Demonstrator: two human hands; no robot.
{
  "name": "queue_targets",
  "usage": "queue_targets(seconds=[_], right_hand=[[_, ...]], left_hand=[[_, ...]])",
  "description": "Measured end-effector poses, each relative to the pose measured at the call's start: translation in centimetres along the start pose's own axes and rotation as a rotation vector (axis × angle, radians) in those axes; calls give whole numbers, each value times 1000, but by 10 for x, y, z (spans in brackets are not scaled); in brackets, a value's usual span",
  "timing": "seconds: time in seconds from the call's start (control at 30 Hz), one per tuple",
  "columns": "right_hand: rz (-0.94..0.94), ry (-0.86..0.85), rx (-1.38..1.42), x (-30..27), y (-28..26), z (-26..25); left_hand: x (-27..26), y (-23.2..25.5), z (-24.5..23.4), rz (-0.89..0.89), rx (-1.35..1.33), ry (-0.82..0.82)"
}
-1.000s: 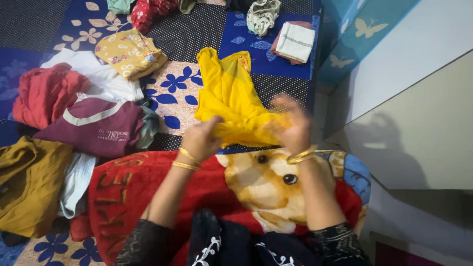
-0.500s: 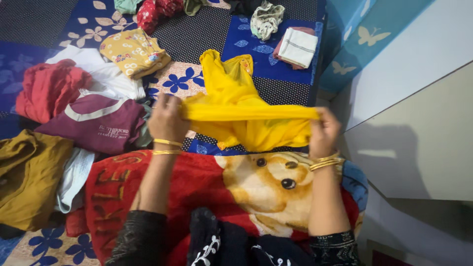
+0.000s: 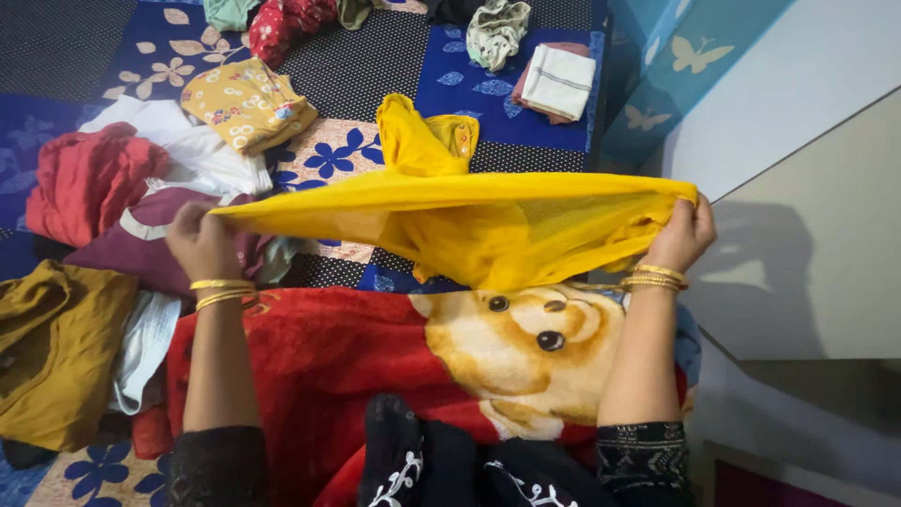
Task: The person folds a white cloth, a yellow shirt, a green patterned garment, and various other pieces of clothing by hand, placing them in a pile on a bed.
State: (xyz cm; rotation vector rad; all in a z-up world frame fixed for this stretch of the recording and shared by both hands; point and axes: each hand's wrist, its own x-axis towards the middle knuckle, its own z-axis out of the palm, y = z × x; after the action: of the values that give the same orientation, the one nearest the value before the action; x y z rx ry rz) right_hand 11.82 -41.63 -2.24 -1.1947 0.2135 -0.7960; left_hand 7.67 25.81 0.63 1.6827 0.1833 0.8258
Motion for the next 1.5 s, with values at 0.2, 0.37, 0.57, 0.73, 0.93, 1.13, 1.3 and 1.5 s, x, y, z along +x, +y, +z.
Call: queue_targets(seconds=[0.2, 0.37, 0.57, 0.73, 0.93, 1.13, 1.3, 1.5], right_hand=[[25, 294, 84, 12, -19, -7], [-52, 314, 60, 13, -16, -9], [-61, 449, 78, 21, -19, -23], [-82, 228, -98, 1, -18, 3], [-724, -628, -686, -98, -50, 91], [-642, -790, -597, -150, -97, 139], [-661, -579, -621, -129, -92, 118], [-465, -210, -687, -65, -51, 62]], left_hand=[[-20, 42, -10, 203, 123, -199], [-36, 106, 7, 309, 564, -859], [-41, 82, -18, 241, 930, -1020], [-47, 95, -25, 140, 820, -809], [-77, 135, 61, 323, 425, -912], [-140, 184, 181, 402, -18, -1022], [-159, 160, 226, 156, 131, -1065], [-131, 109, 185, 379, 627, -902]])
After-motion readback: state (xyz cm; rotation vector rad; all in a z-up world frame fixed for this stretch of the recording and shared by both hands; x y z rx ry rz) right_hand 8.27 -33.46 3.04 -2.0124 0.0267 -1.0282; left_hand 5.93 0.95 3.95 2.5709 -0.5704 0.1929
